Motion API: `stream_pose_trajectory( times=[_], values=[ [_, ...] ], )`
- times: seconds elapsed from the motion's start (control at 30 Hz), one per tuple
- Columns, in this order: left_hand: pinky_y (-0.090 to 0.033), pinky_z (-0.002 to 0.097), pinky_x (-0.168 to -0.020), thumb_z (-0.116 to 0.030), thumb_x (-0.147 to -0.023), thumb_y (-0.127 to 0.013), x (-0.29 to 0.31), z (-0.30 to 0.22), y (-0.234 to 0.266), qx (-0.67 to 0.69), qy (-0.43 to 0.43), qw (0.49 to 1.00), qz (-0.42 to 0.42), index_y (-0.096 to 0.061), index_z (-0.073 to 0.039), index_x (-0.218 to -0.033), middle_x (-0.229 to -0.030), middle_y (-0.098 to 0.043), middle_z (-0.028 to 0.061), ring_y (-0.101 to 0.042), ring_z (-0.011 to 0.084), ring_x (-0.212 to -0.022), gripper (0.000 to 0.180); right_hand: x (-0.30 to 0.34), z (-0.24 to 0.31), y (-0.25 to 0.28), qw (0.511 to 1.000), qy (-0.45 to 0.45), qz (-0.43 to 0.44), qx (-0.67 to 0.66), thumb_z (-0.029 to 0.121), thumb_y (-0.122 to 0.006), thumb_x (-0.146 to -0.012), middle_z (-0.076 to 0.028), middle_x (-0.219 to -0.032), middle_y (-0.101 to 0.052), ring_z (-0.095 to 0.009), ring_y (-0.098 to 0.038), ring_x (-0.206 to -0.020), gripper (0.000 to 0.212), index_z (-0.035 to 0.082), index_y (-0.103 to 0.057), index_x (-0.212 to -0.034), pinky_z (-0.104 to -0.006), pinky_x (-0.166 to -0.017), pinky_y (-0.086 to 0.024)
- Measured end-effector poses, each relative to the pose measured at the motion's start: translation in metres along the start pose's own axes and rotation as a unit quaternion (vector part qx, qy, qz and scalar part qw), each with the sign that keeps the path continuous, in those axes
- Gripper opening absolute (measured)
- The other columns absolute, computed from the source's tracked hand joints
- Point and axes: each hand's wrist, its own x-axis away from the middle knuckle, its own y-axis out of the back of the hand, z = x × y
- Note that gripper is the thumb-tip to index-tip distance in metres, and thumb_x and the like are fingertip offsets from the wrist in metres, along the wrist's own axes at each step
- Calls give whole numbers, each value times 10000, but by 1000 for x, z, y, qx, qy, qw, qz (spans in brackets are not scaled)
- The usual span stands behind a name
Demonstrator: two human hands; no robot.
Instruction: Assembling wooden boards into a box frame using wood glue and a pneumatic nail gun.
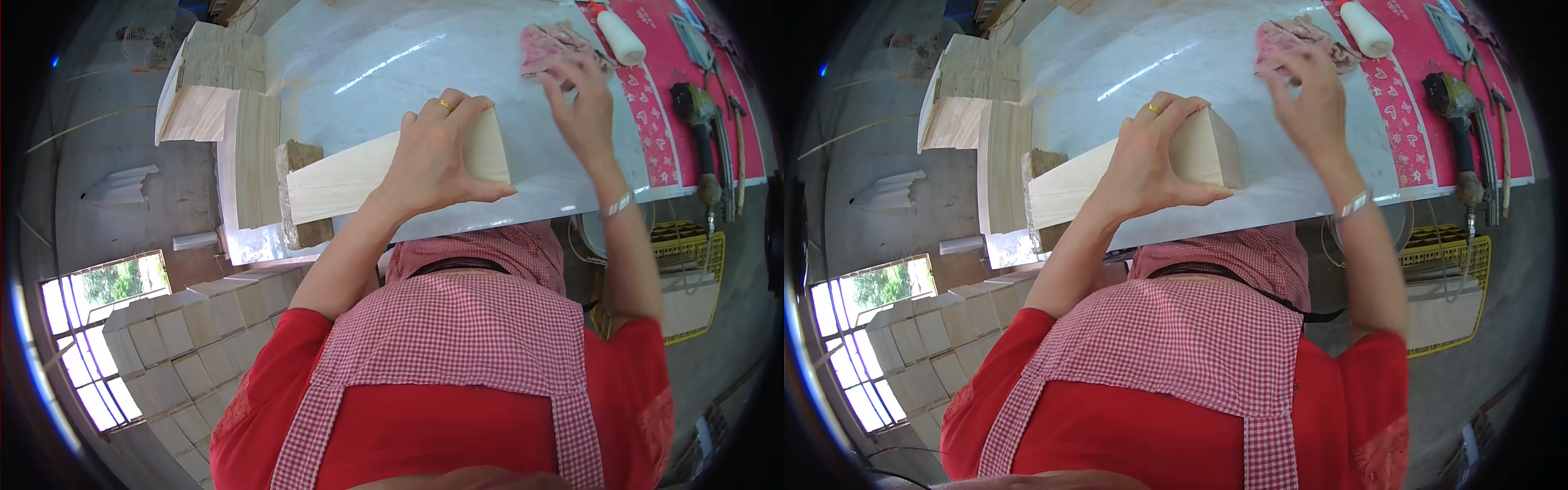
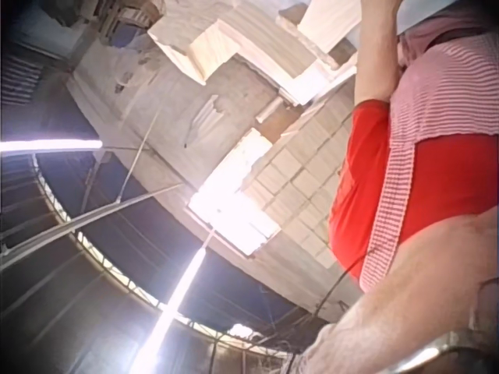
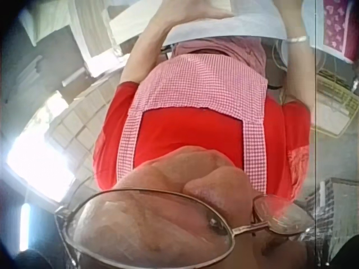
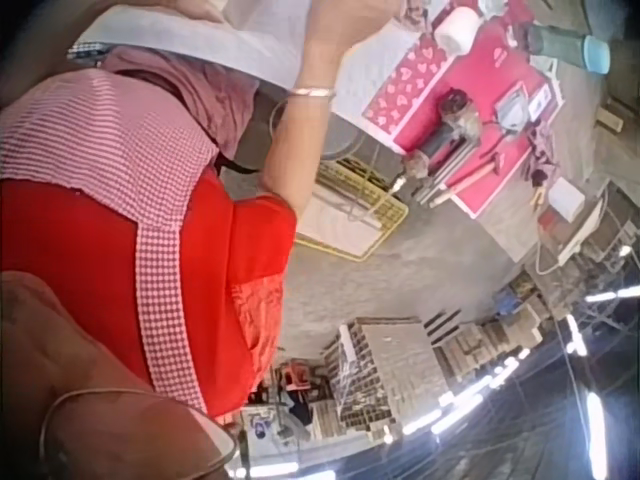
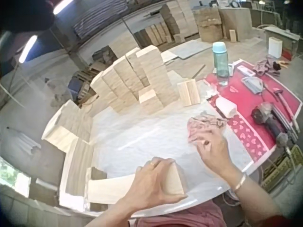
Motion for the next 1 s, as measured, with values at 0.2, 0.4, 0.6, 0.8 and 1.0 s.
stream_pose_trajectory(
  times=[0.2, 0.4, 0.6, 0.8, 1.0],
  values=[
    [-410, 421, -830, -332, -511, -857, -1, -3, 0, 15, 19, 1000, 6, -577, -67, -1221, -1142, -584, 109, -577, 303, -1025, 808, 57, 79, -1, 973, -47, 48, -221, 119, -692, -876, -76, -1032, -613, -147, -572, -813, 315, 38, -673, -1180, -278, -704, -444],
    [-409, 414, -820, -282, -515, -823, -2, -2, 0, 17, 25, 1000, 4, -581, -70, -1205, -1126, -585, 100, -577, 303, -1014, 762, 55, 85, -4, 968, -62, 47, -241, 106, -695, -859, -71, -1022, -605, -156, -562, -816, 361, 18, -660, -1208, -288, -719, -441],
    [-423, 401, -802, -273, -513, -823, -4, 0, -1, 30, 13, 999, 1, -590, -69, -1182, -1089, -596, 94, -584, 291, -994, 736, 53, 82, -2, 966, -51, 69, -244, 84, -690, -850, -72, -999, -592, -157, -556, -829, 371, 15, -656, -1212, -287, -726, -436],
    [-446, 407, -795, -300, -514, -855, -4, 1, -2, 28, 4, 1000, -13, -595, -63, -1181, -1071, -601, 100, -599, 291, -984, 755, 55, 79, 0, 963, -58, 85, -250, 53, -674, -849, -88, -1030, -594, -168, -561, -849, 375, 0, -647, -1219, -290, -763, -452],
    [-419, 435, -819, -466, -488, -889, -3, 7, -5, 19, -8, 1000, -4, -593, -42, -1215, -1123, -601, 100, -600, 301, -1011, 892, 94, 79, 24, 962, -60, 53, -260, -24, -636, -824, -145, -1075, -598, -235, -616, -926, 384, -29, -633, -1208, -312, -827, -497]
  ],
)
